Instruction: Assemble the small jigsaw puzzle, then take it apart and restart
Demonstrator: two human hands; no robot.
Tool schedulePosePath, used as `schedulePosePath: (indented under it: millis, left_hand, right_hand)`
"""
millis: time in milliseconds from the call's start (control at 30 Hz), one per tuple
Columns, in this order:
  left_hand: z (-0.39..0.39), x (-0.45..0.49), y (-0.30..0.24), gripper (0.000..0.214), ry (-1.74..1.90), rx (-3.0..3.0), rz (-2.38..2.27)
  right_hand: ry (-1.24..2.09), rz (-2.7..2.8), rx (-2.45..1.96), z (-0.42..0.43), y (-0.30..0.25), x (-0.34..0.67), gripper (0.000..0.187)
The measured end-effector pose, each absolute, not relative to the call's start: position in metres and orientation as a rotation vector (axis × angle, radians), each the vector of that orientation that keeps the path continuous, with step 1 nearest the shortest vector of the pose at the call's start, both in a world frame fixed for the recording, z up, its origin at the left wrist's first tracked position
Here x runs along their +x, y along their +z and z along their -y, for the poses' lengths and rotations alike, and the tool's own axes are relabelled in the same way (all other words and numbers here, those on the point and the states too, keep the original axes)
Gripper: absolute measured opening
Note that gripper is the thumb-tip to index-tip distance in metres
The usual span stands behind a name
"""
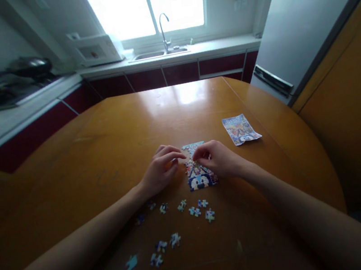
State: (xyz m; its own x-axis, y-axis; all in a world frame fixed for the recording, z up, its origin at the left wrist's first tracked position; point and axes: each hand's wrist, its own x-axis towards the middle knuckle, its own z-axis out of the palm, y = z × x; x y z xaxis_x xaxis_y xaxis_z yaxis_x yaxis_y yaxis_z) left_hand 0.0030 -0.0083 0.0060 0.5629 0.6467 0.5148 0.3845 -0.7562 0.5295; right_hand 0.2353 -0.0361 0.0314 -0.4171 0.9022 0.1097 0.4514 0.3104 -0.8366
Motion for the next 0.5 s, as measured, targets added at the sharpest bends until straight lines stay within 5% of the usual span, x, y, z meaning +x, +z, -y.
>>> schedulePosePath:
  millis: [500]
  left_hand:
    - [0.01, 0.002, 0.003, 0.026, 0.872, 2.547, -0.823]
  right_hand:
    - [0.481, 1.902, -1.289, 0.017, 0.002, 0.227, 0.02]
